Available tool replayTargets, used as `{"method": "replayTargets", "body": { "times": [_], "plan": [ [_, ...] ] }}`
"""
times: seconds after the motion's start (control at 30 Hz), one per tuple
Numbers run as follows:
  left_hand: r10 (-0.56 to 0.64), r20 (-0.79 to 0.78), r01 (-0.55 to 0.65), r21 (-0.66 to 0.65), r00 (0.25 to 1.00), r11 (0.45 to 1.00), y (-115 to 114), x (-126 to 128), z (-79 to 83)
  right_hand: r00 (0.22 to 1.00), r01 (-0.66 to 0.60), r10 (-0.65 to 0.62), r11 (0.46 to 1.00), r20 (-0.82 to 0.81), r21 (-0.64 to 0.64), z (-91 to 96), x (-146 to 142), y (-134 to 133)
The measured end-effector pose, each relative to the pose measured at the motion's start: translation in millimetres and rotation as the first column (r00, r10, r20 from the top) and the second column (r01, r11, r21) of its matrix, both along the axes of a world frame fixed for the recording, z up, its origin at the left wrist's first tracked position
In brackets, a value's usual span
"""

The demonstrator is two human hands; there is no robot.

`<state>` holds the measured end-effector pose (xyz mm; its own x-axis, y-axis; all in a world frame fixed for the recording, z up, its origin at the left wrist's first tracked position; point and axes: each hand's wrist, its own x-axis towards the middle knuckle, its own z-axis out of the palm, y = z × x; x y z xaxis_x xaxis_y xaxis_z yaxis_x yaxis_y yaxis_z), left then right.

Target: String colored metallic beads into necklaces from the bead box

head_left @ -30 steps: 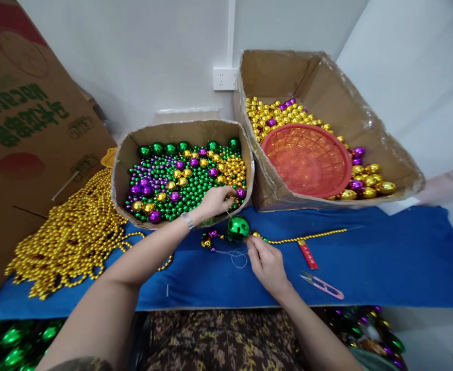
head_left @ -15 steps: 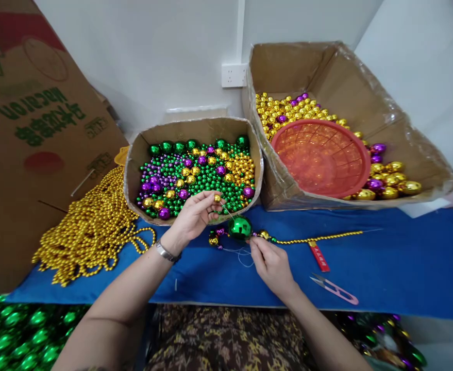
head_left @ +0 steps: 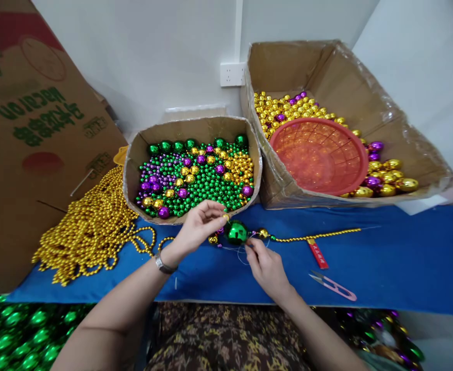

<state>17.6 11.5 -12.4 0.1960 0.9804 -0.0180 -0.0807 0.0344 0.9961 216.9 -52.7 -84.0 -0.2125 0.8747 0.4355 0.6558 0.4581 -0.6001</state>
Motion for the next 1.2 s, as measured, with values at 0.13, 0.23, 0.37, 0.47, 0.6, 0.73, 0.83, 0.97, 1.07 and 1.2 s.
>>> {"method": "replayTargets", "body": {
  "times": [0.13,0.23,0.37,0.47,0.6,0.73,0.83,0.97,1.07,1.2],
  "plan": [
    [-0.092,-0.226,0.121,0.116,0.97,0.986,-25.9,4.3,-21.0,0.994,-0.019,0.022,0.999,0.111,-0.036,-28.8,2.9,-10.7],
    [-0.061,-0.375,0.157,0.23,0.925,0.961,-36.2,3.7,-31.0,0.97,-0.057,0.073,0.996,0.233,-0.073,-35.3,13.9,-13.5],
    [0.014,-0.444,0.161,0.354,0.896,0.921,-33.1,5.4,-17.0,0.98,-0.02,0.035,0.997,0.195,-0.076,-11.9,18.4,-6.4],
    [-0.007,-0.375,0.169,0.399,0.927,0.901,-25.4,11.8,7.6,0.999,-0.034,0.034,0.999,0.0,-0.024,10.3,6.6,2.1],
    [-0.192,-0.249,0.259,0.271,0.949,0.927,-5.9,21.3,34.8,0.977,-0.092,0.083,0.995,-0.194,-0.039,20.7,-5.7,6.5],
    [-0.179,-0.286,0.255,0.257,0.941,0.932,43.5,36.9,31.9,0.952,-0.098,0.045,0.982,-0.301,-0.161,16.9,-3.7,2.3],
    [0.046,-0.69,0.28,0.352,0.722,0.893,87.5,56.6,11.8,0.942,-0.115,0.044,0.974,-0.333,-0.196,14.9,-3.7,-1.2],
    [0.055,-0.896,0.401,0.251,0.44,0.881,117.7,76.5,-9.2,0.957,-0.077,0.031,0.986,-0.287,-0.151,16.3,-6.1,-2.4],
    [0.042,-0.873,0.396,0.263,0.486,0.88,114.6,72.9,-9.1,0.976,-0.027,0.004,0.994,-0.22,-0.103,18.6,-3.3,-1.4],
    [-0.118,-0.33,0.17,0.135,0.937,0.976,90.0,47.1,1.3,0.987,0.028,-0.043,0.995,-0.157,-0.094,19.2,5.1,0.6]
  ]
}}
